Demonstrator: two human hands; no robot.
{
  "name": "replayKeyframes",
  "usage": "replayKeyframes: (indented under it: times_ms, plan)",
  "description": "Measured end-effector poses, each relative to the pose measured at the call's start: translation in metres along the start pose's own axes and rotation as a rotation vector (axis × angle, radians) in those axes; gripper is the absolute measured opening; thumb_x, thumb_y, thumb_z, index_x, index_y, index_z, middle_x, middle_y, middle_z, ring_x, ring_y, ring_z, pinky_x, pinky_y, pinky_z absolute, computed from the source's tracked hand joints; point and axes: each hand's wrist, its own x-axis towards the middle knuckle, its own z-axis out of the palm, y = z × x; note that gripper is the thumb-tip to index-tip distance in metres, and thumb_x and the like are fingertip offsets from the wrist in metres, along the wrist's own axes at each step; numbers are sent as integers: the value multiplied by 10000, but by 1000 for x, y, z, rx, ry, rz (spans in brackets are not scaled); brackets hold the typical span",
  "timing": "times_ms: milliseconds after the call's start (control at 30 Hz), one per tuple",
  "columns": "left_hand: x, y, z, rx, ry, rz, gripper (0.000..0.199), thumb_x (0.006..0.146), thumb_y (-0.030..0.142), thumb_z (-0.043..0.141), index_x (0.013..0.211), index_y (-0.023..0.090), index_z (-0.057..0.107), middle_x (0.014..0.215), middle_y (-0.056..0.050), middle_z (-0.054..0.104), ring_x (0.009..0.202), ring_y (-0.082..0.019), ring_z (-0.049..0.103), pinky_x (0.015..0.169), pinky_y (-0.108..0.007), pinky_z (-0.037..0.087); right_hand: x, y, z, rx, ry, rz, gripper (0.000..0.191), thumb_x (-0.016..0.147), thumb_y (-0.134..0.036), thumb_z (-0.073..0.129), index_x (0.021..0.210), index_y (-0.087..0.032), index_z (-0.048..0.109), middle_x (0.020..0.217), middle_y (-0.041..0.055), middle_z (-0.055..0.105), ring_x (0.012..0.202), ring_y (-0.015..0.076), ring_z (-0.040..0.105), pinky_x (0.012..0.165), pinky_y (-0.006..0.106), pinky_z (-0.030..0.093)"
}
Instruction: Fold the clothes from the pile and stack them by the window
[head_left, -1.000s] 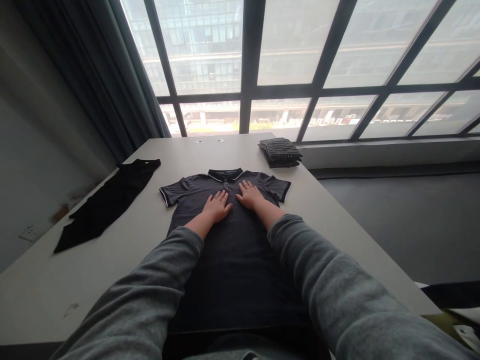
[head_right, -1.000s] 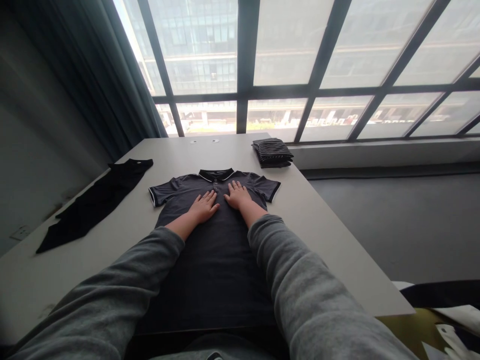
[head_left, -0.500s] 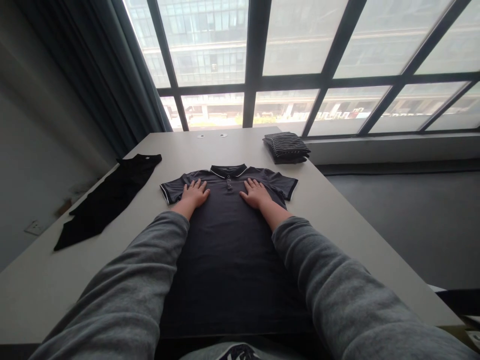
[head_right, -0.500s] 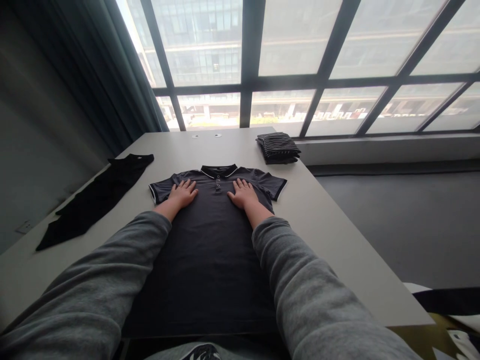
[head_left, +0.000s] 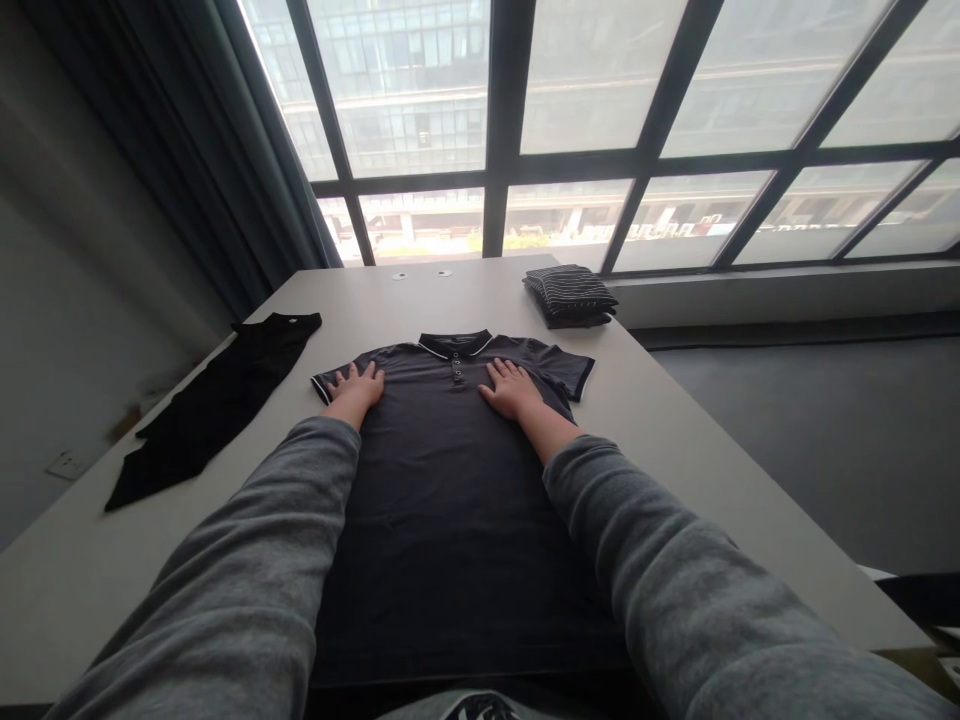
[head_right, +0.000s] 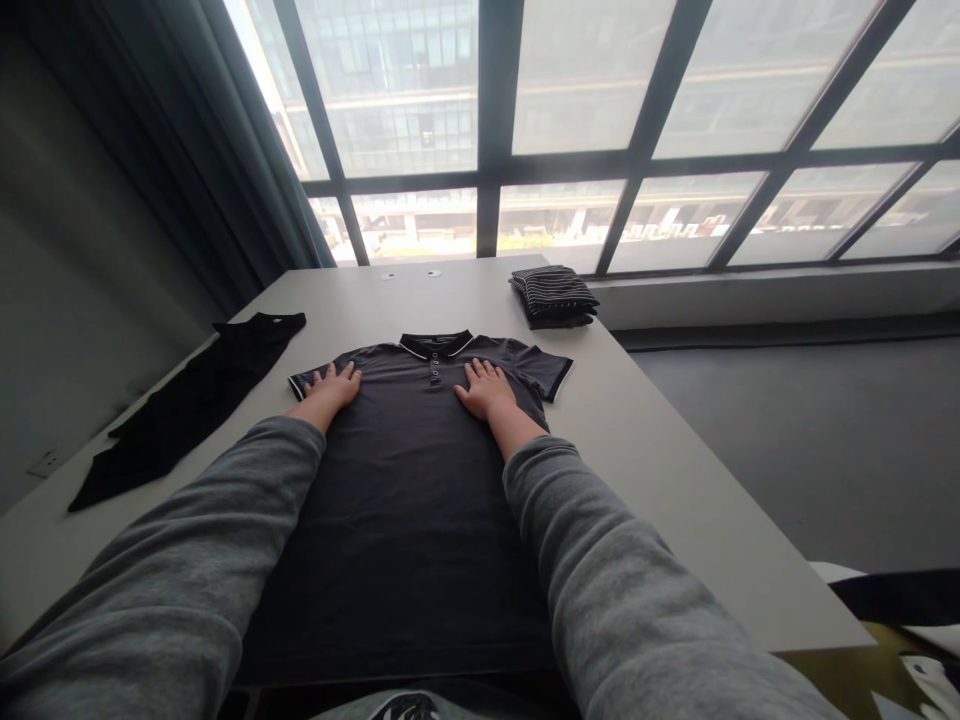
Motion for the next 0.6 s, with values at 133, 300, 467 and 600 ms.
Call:
replayKeyframes:
  times_ms: [133, 300, 467, 600]
  plan:
    - [4, 17, -3, 12, 27, -144, 849, 1014, 656, 172, 1744, 224, 219, 1805, -192, 133, 1611, -531, 209, 1189, -810, 254, -1, -1, -1, -1, 4, -1, 817, 1076, -646, 307, 1735, -164, 270, 1810, 105, 157, 1671, 299, 140, 1339, 468, 110]
    - [1, 54, -3, 34, 223, 304, 806, 1052, 553, 214, 1731, 118, 230, 1811, -155, 151, 1671, -352, 131, 1326, -575, 162, -1, -1, -1, -3, 7, -5, 822, 1075, -656, 311, 1734, -166, 274, 1809, 102, 169, 1668, 296, 156, 1340, 444, 111]
    - [9, 80, 2, 16, 164, 459, 784, 1067, 571, 190, 1743, 174, 214, 1814, -86, 178, 1669, -273, 169, 1336, -465, 175, 0, 1, 2, -2, 16, -7, 832, 1073, -675, 301, 1733, -167, 281, 1808, 104, 174, 1667, 303, 157, 1340, 454, 113]
    - [17, 83, 10, -6, 110, 434, 787, 1052, 630, 178, 1741, 257, 245, 1820, -61, 160, 1663, -354, 170, 1325, -536, 189, 0, 2, 3, 0, 21, -11, 844, 1070, -688, 299, 1735, -168, 276, 1808, 98, 175, 1667, 307, 159, 1341, 463, 120]
